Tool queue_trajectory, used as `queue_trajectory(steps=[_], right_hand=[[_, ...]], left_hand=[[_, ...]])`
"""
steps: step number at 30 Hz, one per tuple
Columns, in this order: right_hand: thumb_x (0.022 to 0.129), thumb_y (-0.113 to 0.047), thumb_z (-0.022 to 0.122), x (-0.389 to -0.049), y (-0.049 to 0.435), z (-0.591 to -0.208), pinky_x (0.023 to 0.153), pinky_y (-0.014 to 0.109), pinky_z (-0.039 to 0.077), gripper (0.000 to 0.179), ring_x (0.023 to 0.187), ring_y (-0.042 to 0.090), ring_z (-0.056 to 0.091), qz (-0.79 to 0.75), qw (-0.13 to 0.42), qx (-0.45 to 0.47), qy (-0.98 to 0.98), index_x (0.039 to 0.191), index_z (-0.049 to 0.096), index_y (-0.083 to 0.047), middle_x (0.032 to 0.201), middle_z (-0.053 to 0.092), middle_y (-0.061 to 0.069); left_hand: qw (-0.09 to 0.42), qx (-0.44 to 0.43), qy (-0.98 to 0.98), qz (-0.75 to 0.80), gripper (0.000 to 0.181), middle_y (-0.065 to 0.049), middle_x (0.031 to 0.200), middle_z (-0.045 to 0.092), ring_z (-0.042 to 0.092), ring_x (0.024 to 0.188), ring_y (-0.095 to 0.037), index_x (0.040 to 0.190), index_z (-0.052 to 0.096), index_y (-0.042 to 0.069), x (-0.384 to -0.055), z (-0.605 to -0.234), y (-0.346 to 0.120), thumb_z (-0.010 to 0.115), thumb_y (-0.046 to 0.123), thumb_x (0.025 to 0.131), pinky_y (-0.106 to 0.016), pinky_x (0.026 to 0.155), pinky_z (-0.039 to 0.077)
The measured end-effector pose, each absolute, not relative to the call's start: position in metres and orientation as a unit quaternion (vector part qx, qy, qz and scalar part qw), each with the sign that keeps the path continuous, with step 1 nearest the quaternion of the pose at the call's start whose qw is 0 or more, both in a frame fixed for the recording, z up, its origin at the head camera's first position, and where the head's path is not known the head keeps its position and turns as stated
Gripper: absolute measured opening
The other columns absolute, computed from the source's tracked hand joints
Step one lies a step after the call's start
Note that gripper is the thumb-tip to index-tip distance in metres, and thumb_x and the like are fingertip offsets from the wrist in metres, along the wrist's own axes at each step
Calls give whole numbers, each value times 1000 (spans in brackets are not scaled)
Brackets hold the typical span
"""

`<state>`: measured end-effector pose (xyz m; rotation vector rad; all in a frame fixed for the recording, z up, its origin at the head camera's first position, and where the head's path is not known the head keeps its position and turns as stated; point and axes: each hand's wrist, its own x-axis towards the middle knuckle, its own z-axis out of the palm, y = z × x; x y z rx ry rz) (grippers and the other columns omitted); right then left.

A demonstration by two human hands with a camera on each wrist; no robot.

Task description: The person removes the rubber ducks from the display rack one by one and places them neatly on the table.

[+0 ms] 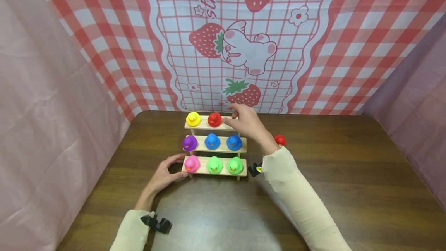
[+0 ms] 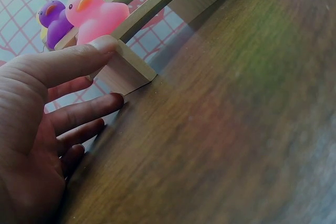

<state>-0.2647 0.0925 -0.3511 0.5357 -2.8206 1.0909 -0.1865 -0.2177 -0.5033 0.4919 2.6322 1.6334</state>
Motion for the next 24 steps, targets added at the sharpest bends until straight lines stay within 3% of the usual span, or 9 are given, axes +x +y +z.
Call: queue_trajectory(steps=[13, 24], right_hand=[[90, -39, 72, -271, 64, -357, 70, 31, 46, 51, 85, 20, 58, 331, 11, 172, -928, 131, 63, -10, 98, 68, 7], [89, -43, 72, -273, 55, -364, 69, 32, 48, 45, 87, 19, 62, 287, 34, 177, -941, 122, 67, -13, 102, 71, 4]], left_hand=[[-7, 153, 843, 515, 61, -18, 121, 71, 61, 117, -32, 135, 59, 0, -187, -505, -217, 82, 9, 78, -45, 110, 36], [-6, 156, 842, 516, 61, -19, 123, 70, 61, 117, -30, 135, 59, 0, -187, -505, -217, 82, 9, 79, -42, 110, 37]])
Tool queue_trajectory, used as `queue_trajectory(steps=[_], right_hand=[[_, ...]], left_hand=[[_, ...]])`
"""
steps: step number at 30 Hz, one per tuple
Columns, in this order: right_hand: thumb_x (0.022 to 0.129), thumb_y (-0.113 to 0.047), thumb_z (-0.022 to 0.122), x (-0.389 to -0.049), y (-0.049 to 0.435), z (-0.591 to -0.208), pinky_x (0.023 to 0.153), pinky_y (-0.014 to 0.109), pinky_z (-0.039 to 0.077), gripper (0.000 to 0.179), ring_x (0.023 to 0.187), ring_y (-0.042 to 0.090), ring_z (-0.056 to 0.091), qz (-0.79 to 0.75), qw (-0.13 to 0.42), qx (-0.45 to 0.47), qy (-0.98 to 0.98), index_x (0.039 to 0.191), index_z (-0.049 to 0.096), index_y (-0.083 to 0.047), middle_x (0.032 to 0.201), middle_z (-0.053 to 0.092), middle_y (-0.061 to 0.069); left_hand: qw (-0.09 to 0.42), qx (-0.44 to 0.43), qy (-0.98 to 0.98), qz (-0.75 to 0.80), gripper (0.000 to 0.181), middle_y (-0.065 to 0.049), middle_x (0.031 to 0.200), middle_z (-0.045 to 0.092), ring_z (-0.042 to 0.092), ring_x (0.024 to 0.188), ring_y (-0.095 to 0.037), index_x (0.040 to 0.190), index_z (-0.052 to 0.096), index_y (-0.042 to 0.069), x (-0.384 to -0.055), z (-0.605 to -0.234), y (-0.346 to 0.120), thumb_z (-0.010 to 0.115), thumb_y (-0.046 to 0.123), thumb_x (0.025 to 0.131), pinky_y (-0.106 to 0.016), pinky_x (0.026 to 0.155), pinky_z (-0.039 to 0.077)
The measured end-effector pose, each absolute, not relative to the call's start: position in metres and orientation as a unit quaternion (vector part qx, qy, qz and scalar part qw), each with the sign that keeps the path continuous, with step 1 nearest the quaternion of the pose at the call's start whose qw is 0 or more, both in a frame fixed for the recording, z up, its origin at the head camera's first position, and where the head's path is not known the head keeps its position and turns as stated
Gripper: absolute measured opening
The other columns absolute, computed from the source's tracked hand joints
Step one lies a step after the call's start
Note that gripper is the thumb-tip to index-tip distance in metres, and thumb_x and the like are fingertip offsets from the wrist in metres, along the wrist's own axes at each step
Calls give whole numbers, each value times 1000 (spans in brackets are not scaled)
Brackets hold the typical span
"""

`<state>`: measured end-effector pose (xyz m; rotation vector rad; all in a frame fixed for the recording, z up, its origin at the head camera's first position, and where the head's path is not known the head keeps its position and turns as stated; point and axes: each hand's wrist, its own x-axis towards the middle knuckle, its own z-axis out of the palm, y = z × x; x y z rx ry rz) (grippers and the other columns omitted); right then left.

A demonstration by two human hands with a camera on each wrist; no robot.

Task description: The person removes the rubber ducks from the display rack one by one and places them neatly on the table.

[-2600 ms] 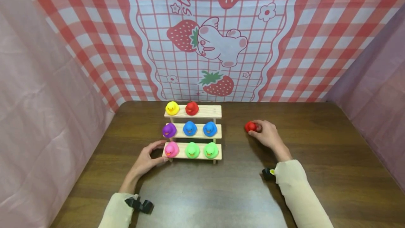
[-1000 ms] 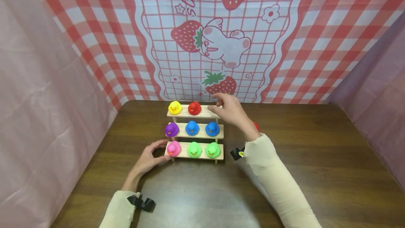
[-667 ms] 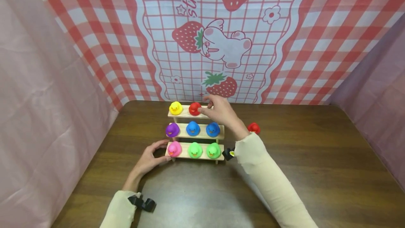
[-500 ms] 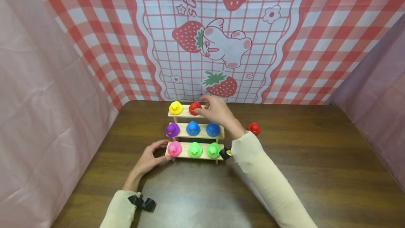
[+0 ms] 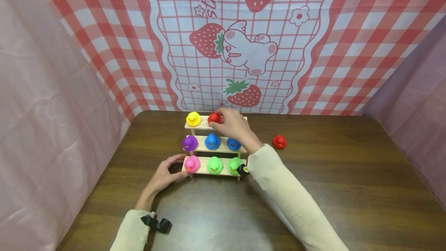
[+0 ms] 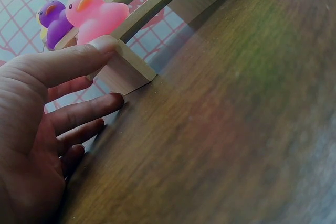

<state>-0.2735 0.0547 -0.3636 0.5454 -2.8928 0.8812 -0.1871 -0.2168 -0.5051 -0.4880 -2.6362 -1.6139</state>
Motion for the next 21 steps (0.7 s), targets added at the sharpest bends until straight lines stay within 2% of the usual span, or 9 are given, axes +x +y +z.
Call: queue_trajectory(steps=[4, 13, 21], right_hand=[[89, -44, 71, -273, 53, -363, 67, 32, 48, 44, 85, 20, 62, 275, 39, 172, -945, 121, 68, -14, 100, 72, 4], [91, -41, 70, -270, 55, -362, 69, 33, 49, 41, 87, 20, 62, 279, 37, 167, -945, 122, 68, -15, 99, 71, 4], [91, -39, 71, -267, 69, -357, 60, 30, 41, 43, 75, 19, 55, 300, 40, 156, -940, 127, 66, -16, 84, 65, 2]], left_hand=[[6, -154, -841, -518, 61, -18, 121, 71, 60, 118, -29, 135, 59, 1, -187, -505, -217, 82, 9, 79, -41, 110, 36], [4, -151, -838, -524, 61, -18, 121, 71, 60, 116, -16, 135, 59, 1, -186, -505, -216, 82, 10, 79, -36, 110, 36], [7, -153, -839, -522, 60, -18, 121, 71, 61, 116, -22, 135, 60, 2, -186, -505, -217, 81, 10, 80, -34, 109, 36]])
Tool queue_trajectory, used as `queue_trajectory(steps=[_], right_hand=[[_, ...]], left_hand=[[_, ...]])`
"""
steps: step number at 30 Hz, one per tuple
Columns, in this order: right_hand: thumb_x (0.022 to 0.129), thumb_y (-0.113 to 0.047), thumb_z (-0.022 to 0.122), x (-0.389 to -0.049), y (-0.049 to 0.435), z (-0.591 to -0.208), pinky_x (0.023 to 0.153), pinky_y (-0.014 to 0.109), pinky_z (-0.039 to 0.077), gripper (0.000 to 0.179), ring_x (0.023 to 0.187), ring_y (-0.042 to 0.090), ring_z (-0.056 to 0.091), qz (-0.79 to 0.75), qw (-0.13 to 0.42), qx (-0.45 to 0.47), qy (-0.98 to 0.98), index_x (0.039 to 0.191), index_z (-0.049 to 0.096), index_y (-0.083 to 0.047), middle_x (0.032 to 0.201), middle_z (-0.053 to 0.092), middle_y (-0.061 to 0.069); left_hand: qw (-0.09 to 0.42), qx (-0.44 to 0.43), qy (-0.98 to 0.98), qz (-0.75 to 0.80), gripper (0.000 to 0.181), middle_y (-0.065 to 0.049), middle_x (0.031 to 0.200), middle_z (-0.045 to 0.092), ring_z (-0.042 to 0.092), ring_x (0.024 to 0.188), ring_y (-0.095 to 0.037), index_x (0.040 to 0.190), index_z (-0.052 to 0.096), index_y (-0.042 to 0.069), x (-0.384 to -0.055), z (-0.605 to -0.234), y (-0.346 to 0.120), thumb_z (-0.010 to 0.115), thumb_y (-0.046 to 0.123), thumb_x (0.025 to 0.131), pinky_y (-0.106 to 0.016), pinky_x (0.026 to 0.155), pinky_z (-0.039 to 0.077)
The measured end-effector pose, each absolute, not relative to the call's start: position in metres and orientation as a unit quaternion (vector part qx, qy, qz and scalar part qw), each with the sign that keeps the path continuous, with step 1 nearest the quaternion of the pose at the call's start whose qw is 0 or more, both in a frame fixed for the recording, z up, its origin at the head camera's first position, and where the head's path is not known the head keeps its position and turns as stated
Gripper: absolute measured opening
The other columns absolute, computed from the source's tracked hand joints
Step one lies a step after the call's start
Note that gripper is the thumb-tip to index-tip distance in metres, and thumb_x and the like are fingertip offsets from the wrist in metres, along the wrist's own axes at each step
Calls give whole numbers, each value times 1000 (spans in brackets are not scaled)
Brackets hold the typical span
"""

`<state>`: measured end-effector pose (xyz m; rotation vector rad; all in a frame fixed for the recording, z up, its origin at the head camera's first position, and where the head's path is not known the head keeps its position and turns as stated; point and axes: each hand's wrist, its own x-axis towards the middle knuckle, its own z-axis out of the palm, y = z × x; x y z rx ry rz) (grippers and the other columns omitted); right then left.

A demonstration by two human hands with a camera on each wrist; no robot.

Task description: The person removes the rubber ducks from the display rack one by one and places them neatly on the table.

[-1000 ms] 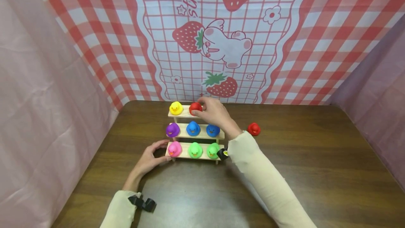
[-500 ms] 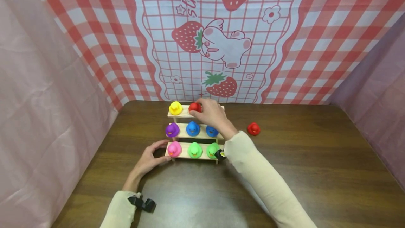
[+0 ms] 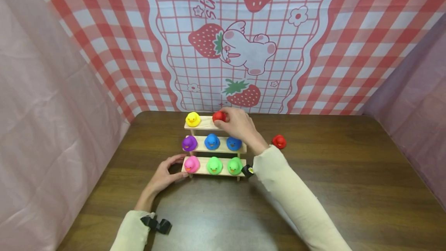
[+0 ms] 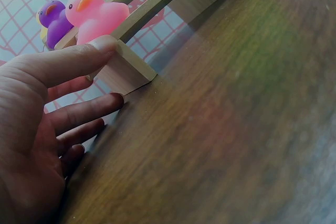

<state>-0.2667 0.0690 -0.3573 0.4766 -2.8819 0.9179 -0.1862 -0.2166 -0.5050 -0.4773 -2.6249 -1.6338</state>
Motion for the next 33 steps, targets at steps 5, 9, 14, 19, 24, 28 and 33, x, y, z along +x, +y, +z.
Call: queue_trajectory(steps=[5, 9, 14, 19, 24, 28, 33], right_hand=[[91, -37, 71, -263, 83, -355, 57, 30, 42, 45, 71, 18, 54, 313, 44, 150, -937, 130, 65, -16, 83, 64, 3], [91, -37, 71, -260, 97, -355, 60, 31, 43, 44, 76, 19, 56, 320, 48, 144, -935, 130, 65, -17, 87, 65, 3], [92, -36, 71, -256, 119, -357, 66, 33, 44, 45, 80, 22, 57, 323, 62, 133, -935, 131, 64, -15, 90, 67, 5], [92, -34, 71, -251, 145, -360, 69, 35, 44, 43, 81, 23, 58, 318, 82, 119, -937, 129, 65, -12, 90, 68, 7], [93, -33, 70, -248, 171, -365, 71, 37, 45, 42, 81, 23, 58, 309, 95, 104, -941, 128, 65, -10, 90, 67, 8], [94, -33, 68, -244, 191, -370, 70, 36, 45, 43, 81, 23, 57, 310, 87, 85, -943, 130, 63, -10, 91, 66, 9], [95, -33, 67, -240, 212, -380, 63, 32, 40, 42, 72, 21, 54, 303, 81, 67, -947, 130, 63, -9, 84, 62, 8]], left_hand=[[7, -151, -839, -523, 59, -18, 121, 71, 61, 116, -21, 135, 60, 2, -186, -505, -217, 81, 9, 80, -35, 109, 36], [5, -151, -840, -522, 59, -18, 121, 71, 61, 116, -23, 135, 59, 2, -185, -504, -217, 81, 9, 80, -41, 110, 36], [7, -155, -843, -515, 61, -18, 123, 70, 61, 117, -26, 135, 59, 2, -186, -504, -217, 82, 10, 80, -48, 110, 36], [8, -156, -843, -515, 60, -17, 121, 71, 61, 116, -23, 135, 59, 2, -186, -504, -217, 81, 10, 80, -41, 110, 37], [11, -156, -844, -513, 60, -17, 120, 71, 62, 114, -17, 135, 60, 2, -185, -504, -217, 81, 9, 80, -38, 109, 36], [12, -157, -844, -512, 60, -18, 121, 70, 61, 114, -16, 135, 60, 2, -185, -504, -217, 81, 9, 80, -36, 109, 36], [10, -157, -846, -510, 59, -17, 121, 70, 62, 115, -20, 135, 60, 2, -185, -504, -216, 81, 9, 80, -34, 109, 36]])
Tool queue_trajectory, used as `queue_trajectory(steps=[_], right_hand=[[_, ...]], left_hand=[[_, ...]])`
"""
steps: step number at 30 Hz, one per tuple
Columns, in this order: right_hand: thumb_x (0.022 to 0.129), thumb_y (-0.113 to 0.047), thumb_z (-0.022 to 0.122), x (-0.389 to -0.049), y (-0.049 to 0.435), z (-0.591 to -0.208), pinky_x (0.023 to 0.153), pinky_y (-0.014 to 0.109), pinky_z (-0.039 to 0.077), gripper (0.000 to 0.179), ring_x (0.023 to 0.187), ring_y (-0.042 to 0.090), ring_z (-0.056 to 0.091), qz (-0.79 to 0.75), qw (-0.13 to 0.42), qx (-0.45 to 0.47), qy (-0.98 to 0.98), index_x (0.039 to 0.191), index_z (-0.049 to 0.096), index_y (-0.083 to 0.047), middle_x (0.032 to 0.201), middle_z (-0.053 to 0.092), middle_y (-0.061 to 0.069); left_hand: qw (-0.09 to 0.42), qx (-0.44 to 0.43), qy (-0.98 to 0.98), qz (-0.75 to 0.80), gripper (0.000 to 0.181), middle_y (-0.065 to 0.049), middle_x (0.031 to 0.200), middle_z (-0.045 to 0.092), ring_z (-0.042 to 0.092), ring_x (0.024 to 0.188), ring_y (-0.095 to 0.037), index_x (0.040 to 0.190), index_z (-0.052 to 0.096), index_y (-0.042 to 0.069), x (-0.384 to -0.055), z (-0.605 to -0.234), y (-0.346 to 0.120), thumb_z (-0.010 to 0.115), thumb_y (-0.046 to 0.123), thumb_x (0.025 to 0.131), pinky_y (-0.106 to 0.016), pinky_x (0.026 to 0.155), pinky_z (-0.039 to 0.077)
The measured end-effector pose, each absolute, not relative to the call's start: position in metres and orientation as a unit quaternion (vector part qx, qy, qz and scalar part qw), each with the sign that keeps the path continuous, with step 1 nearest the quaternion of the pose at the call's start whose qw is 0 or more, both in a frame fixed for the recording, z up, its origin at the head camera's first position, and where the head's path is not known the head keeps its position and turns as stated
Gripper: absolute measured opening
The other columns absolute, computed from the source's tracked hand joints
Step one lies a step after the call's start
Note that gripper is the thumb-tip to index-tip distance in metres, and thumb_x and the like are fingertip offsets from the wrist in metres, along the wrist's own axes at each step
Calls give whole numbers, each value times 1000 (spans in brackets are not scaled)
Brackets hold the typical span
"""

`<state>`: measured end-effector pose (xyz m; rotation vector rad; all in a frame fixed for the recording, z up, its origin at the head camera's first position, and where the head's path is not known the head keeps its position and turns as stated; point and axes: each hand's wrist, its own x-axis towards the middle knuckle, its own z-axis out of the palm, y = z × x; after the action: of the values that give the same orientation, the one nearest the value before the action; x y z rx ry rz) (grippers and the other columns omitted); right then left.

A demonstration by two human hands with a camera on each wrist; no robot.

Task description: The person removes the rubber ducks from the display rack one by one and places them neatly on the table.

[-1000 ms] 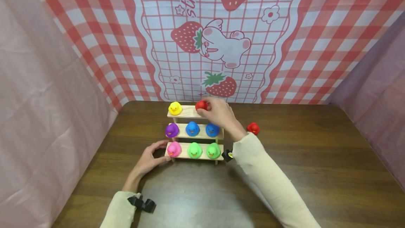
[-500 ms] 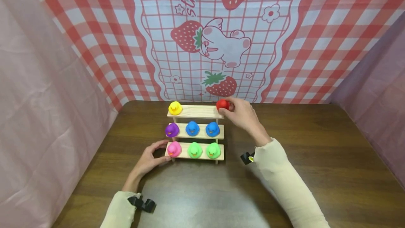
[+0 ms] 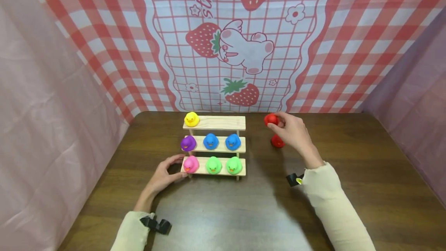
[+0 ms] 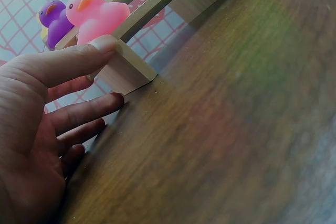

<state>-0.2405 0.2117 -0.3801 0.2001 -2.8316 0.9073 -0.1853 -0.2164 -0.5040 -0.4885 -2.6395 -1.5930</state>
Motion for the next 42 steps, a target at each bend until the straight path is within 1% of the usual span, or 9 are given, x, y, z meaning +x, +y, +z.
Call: queue_trajectory(steps=[5, 7, 12, 17, 20, 28, 30, 36, 42], right_hand=[[95, -32, 67, -238, 228, -391, 58, 31, 39, 45, 63, 19, 50, 305, 77, 58, -948, 132, 60, -6, 79, 59, 9], [95, -32, 66, -236, 234, -395, 57, 31, 39, 46, 63, 19, 50, 303, 73, 51, -949, 133, 59, -6, 79, 60, 10], [95, -31, 67, -233, 249, -406, 59, 31, 39, 46, 69, 22, 51, 295, 73, 35, -952, 131, 60, -4, 83, 61, 11], [94, -30, 67, -232, 262, -419, 60, 30, 39, 47, 71, 22, 52, 292, 71, 30, -953, 130, 60, -1, 83, 61, 12], [95, -30, 67, -232, 268, -426, 59, 30, 38, 48, 69, 21, 50, 293, 64, 26, -953, 131, 59, 0, 80, 59, 11], [94, -31, 68, -233, 280, -441, 61, 31, 37, 48, 72, 22, 51, 278, 57, 23, -959, 130, 60, 0, 80, 57, 9], [94, -30, 68, -234, 282, -445, 61, 31, 36, 48, 71, 22, 51, 275, 52, 23, -960, 130, 60, 1, 80, 57, 10], [94, -28, 67, -233, 287, -453, 60, 30, 36, 49, 71, 22, 50, 277, 34, 17, -960, 132, 58, 3, 80, 57, 10], [95, -27, 67, -234, 289, -459, 63, 31, 39, 50, 76, 24, 54, 278, 24, 14, -960, 133, 56, 3, 88, 62, 14]], left_hand=[[11, -158, -842, -515, 59, -17, 120, 71, 62, 114, -15, 135, 60, 2, -185, -503, -217, 81, 9, 80, -32, 109, 36], [11, -159, -841, -517, 59, -17, 120, 71, 62, 113, -14, 134, 60, 2, -185, -503, -217, 81, 9, 80, -32, 109, 36], [11, -159, -843, -514, 59, -18, 120, 71, 62, 114, -16, 134, 60, 2, -186, -504, -216, 81, 9, 80, -34, 110, 36], [11, -159, -844, -512, 59, -18, 121, 71, 61, 112, -9, 134, 60, 1, -186, -504, -216, 81, 9, 79, -41, 110, 36], [10, -159, -844, -513, 59, -18, 121, 71, 60, 112, -8, 134, 60, 1, -186, -504, -216, 81, 9, 80, -42, 110, 36], [3, -148, -843, -517, 59, -18, 119, 71, 62, 114, -18, 134, 60, 2, -185, -503, -216, 81, 9, 80, -34, 109, 37], [2, -148, -843, -518, 58, -17, 119, 71, 61, 114, -17, 134, 60, 2, -185, -503, -216, 81, 9, 80, -34, 108, 37], [4, -152, -839, -522, 58, -18, 119, 71, 60, 111, -6, 134, 60, 2, -185, -504, -216, 81, 9, 80, -29, 108, 37], [6, -154, -839, -522, 59, -18, 119, 71, 60, 112, -7, 134, 60, 2, -185, -504, -216, 81, 9, 80, -28, 108, 36]])
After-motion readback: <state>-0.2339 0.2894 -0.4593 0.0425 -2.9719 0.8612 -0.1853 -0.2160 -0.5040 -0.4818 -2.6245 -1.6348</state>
